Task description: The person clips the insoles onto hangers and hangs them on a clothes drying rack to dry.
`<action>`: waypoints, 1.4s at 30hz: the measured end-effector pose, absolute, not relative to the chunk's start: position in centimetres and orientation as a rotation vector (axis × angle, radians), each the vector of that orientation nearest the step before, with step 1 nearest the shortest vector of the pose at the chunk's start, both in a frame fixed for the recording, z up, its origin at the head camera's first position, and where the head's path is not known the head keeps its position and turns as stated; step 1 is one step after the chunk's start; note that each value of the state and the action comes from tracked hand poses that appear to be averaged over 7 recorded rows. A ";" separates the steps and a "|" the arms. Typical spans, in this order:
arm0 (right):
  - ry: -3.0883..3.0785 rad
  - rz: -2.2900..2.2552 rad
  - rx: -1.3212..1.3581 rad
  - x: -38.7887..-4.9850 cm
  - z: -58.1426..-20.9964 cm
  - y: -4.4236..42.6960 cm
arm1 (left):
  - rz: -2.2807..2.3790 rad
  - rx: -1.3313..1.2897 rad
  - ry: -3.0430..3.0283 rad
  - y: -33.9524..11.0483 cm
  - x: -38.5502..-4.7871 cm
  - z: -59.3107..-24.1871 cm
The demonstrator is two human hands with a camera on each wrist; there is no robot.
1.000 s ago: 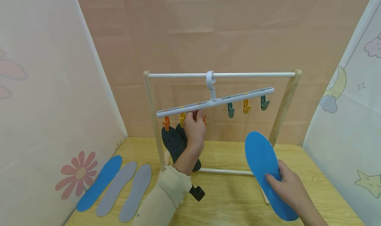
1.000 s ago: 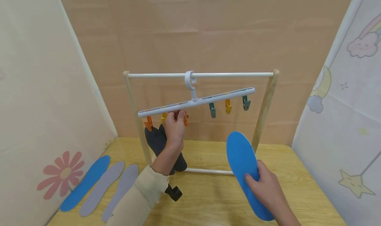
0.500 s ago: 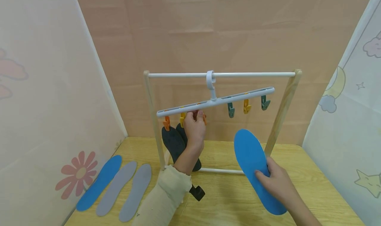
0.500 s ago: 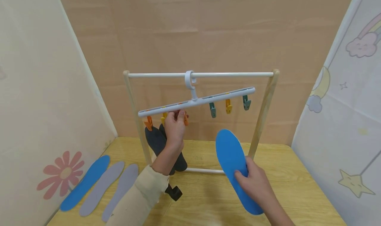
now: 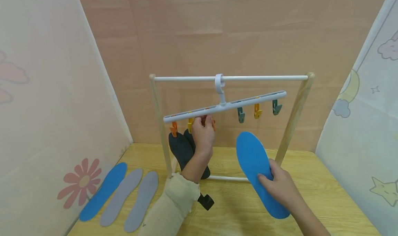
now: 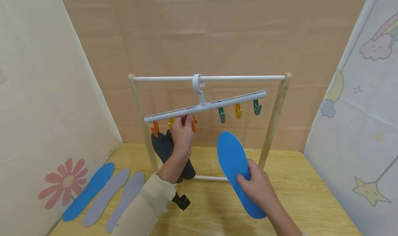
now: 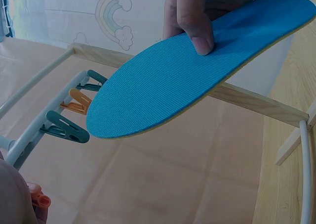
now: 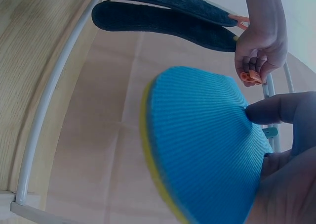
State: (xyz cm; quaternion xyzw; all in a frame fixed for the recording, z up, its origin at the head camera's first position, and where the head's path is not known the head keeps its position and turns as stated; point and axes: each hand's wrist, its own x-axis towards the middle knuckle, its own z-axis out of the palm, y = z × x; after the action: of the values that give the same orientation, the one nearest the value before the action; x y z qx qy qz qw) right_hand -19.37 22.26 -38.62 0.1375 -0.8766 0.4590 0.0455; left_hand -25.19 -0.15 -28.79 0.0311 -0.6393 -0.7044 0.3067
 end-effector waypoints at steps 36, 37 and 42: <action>-2.631 1.567 0.520 -20.2 -38.5 18.5 | -1.826 0.053 -1.705 -0.2 -25.0 -29.0; -2.629 1.561 0.524 -20.2 -38.5 18.4 | -1.827 0.053 -1.704 -0.2 -25.0 -29.0; -2.604 1.555 0.549 -20.3 -38.4 17.9 | -1.829 0.055 -1.701 -0.2 -25.1 -29.0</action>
State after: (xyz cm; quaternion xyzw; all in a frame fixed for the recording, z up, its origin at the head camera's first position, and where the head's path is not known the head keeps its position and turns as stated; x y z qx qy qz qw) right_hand -20.32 17.87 -38.45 0.1781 -0.8445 0.5042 0.0296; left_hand -25.10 -0.20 -29.03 0.0207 -0.6459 -0.6946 0.3160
